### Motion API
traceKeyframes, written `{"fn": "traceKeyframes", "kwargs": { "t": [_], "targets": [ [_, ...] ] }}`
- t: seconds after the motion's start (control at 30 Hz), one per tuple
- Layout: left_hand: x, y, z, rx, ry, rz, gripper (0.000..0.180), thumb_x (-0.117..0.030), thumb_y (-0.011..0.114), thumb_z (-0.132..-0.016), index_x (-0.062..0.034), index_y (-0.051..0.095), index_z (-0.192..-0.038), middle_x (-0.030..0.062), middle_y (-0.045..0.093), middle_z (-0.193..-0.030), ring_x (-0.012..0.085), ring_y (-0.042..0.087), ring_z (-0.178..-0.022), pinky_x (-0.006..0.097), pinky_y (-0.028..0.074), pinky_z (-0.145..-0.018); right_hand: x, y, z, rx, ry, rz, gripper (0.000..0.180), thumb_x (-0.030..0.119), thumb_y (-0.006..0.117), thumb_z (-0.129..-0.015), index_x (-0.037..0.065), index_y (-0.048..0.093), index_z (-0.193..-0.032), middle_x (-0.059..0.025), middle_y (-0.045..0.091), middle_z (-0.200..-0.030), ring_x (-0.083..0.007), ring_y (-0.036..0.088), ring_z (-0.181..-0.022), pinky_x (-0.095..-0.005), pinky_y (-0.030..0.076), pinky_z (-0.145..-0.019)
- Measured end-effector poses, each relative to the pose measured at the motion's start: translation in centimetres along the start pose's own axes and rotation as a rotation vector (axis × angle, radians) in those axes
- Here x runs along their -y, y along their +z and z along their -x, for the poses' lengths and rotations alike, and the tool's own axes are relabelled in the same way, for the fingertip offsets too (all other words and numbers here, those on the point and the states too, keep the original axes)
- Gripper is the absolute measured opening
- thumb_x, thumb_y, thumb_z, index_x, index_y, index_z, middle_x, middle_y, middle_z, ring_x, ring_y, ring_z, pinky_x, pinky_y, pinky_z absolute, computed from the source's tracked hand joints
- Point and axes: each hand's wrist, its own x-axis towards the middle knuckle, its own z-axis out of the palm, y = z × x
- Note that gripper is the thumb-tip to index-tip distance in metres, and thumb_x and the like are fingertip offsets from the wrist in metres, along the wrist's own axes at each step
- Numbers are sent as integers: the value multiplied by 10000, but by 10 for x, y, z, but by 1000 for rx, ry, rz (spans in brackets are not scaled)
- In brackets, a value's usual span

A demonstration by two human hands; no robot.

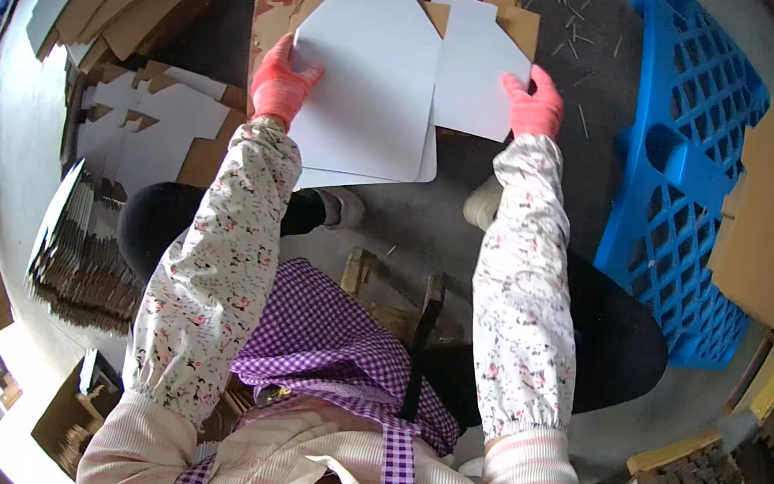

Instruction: The person picks up white and brown cardboard pieces, aligns them on a wooden stool, and stacks the assembled units onto a blue plastic pallet.

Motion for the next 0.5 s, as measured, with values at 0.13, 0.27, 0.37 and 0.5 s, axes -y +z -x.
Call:
{"fn": "traceKeyframes", "kwargs": {
  "t": [0.13, 0.27, 0.37, 0.5],
  "targets": [
    [22, -5, -11, -41, -27, 204, 691, -218, 759, -669, -31, 452, -1260, 144, 543, -1202, 228, 528, -1102, 305, 410, -925, 24, 5, 10, -11, -66, -194, 418, 141, 715, -754, 8, 569, -1121, -90, 640, -982, -134, 588, -858, -275, 466, -790],
    [21, -1, -8, -35, -25, 413, 666, -174, 755, -677, -21, 458, -1254, 136, 570, -1161, 213, 547, -1070, 288, 416, -910, 21, -6, -3, 48, -37, -344, 388, 75, 664, -794, -13, 546, -1153, -80, 625, -1022, -113, 569, -906, -250, 453, -819],
    [10, -5, 3, -13, -110, 277, 640, -186, 744, -676, -23, 477, -1235, 138, 582, -1138, 224, 564, -1044, 299, 430, -901, 17, -8, -12, 139, 39, -451, 422, 69, 653, -806, -32, 511, -1191, -78, 606, -1069, -108, 555, -931, -243, 446, -839],
    [28, -9, -7, -14, -188, 511, 640, -211, 749, -684, -14, 478, -1230, 140, 567, -1167, 220, 562, -1040, 302, 421, -914, 14, -5, -9, 243, 140, -730, 403, 132, 621, -840, 17, 519, -1212, -43, 582, -1128, -120, 519, -1035, -260, 383, -926]
  ]
}}
